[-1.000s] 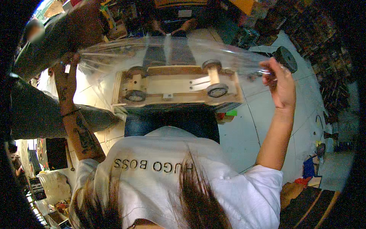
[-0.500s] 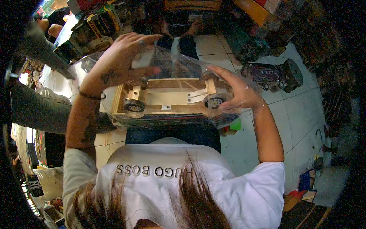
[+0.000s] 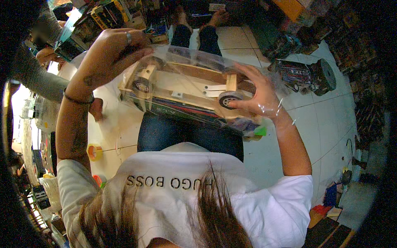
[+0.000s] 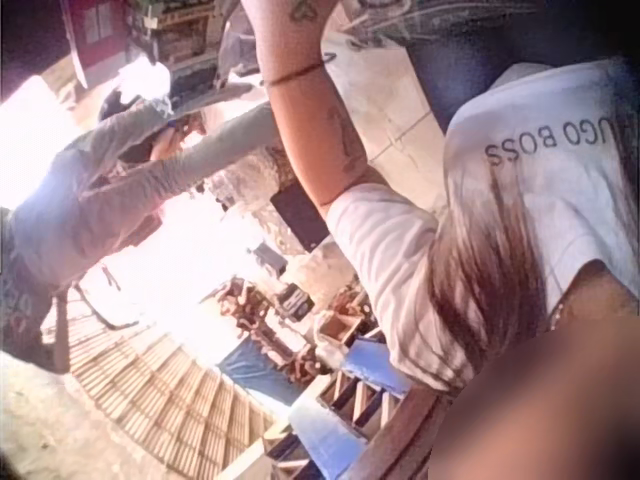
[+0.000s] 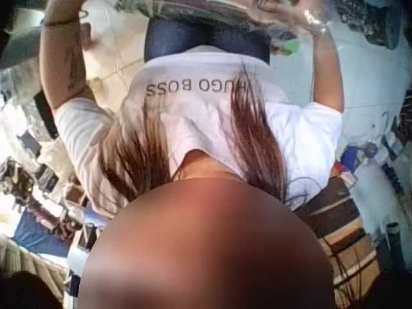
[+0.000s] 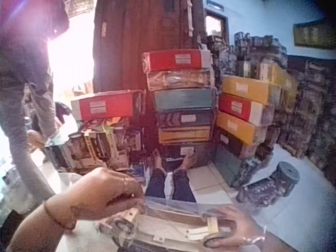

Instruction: The person sits on the floor and wraps several toy boxes in clear plastic film using a handheld tape dispenser. They place each box in the film, fold the edges, and secure them with tape, repeating the process for multiple items.

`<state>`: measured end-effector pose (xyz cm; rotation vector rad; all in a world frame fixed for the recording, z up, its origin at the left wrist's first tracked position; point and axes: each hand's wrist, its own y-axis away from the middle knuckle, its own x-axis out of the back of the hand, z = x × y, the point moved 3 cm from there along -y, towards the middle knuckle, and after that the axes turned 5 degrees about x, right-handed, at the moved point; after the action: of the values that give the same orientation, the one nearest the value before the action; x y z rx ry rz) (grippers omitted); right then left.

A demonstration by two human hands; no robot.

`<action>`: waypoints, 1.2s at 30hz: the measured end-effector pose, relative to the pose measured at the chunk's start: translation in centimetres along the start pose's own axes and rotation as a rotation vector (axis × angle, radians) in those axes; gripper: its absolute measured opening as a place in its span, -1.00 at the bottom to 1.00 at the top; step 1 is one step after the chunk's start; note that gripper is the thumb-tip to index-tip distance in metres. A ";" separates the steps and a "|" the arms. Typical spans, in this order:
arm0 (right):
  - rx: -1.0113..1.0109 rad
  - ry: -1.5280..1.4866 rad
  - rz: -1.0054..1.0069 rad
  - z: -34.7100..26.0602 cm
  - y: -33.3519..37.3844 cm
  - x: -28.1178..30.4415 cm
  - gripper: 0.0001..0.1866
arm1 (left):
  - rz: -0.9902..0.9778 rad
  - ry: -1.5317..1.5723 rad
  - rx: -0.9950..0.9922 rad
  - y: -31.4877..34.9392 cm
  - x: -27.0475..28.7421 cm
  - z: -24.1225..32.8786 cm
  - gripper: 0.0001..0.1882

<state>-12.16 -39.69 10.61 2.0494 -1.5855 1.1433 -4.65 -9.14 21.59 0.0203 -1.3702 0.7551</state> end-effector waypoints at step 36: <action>0.316 0.274 0.558 -20.6 -18.3 14.9 -0.80 | 0.391 0.415 0.407 6.5 -0.2 -13.1 0.25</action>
<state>-2.63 -29.79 38.77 1.5438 -1.9893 1.8813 3.54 1.41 15.61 -0.0821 -0.8149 1.2803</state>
